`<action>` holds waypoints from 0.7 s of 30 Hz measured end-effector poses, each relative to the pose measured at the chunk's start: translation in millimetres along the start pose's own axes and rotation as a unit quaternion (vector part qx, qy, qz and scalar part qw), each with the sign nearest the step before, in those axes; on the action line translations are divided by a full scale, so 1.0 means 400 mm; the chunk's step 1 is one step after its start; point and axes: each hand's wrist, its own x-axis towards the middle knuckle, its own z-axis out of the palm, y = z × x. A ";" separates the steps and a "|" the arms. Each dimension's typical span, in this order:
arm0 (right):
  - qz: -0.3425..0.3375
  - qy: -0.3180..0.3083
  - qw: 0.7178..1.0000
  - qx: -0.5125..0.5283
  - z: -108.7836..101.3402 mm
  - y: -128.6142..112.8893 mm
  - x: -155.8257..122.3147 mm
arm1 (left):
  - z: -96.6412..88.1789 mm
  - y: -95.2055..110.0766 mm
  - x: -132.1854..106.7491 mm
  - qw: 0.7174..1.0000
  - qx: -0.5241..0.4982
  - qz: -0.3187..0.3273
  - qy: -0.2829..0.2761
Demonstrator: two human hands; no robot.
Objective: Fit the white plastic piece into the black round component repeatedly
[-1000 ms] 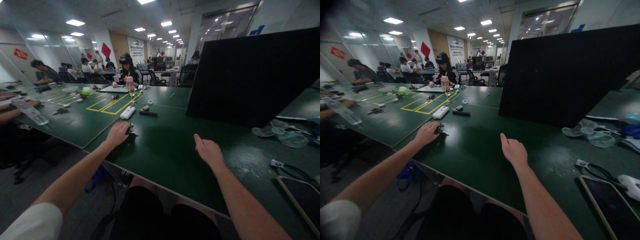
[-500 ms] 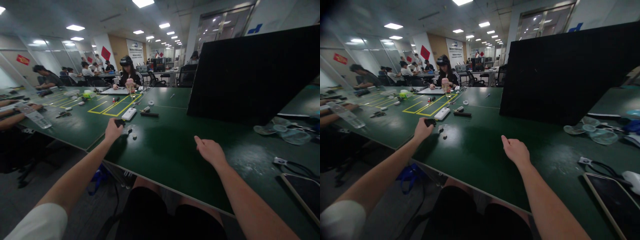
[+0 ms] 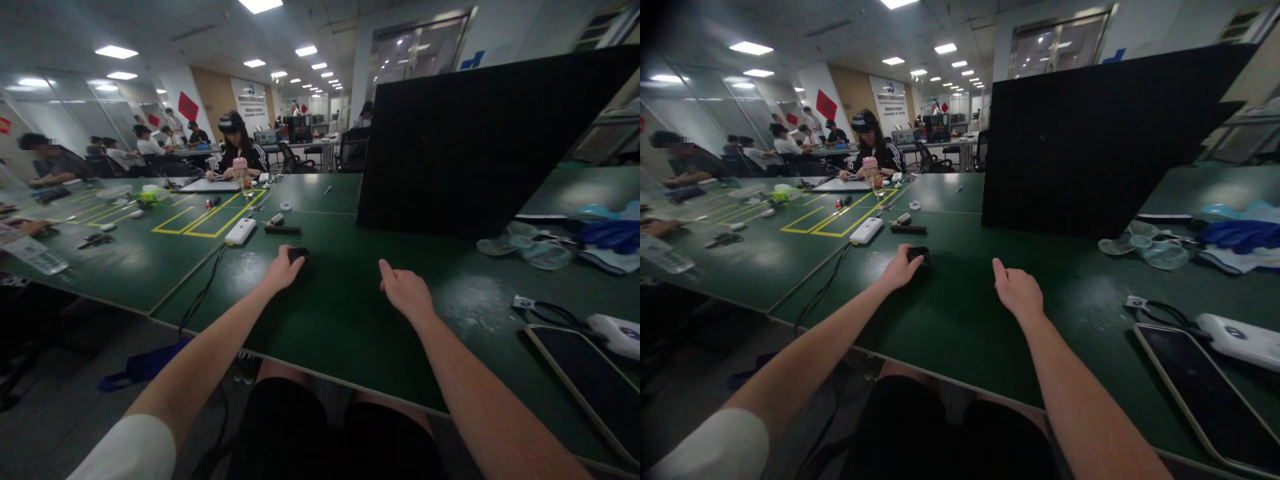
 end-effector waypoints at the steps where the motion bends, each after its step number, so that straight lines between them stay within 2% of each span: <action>1: -0.002 0.020 1.000 0.005 -0.006 0.000 0.000 | 0.028 0.043 -0.018 0.998 0.018 0.048 -0.025; 3: 0.001 0.069 0.998 0.016 -0.022 0.000 0.000 | 0.079 0.133 -0.053 0.983 0.032 0.152 -0.101; 6: 0.027 0.134 0.990 0.041 -0.048 0.008 0.000 | 0.146 0.259 -0.098 0.955 0.007 0.237 -0.179; 9: 0.048 0.165 0.983 0.061 -0.064 0.019 0.004 | 0.196 0.348 -0.131 0.936 -0.013 0.284 -0.206; 11: 0.050 0.167 0.983 0.062 -0.068 0.025 0.009 | 0.208 0.373 -0.143 0.932 -0.025 0.302 -0.199; 13: 0.046 0.154 0.986 0.047 -0.065 0.026 0.013 | 0.196 0.368 -0.145 0.934 -0.055 0.310 -0.167; 15: 0.031 0.119 0.992 0.014 -0.053 0.023 0.015 | 0.163 0.334 -0.137 0.945 -0.097 0.294 -0.103; 18: -0.051 0.044 0.997 -0.036 -0.017 0.013 0.007 | 0.099 0.246 -0.111 0.969 -0.133 0.208 0.006; 19: -0.090 0.025 0.995 -0.043 -0.002 0.009 0.003 | 0.081 0.215 -0.101 0.975 -0.131 0.174 0.030; 21: -0.157 -0.001 0.986 -0.049 0.030 0.002 -0.005 | 0.053 0.163 -0.083 0.985 -0.114 0.120 0.042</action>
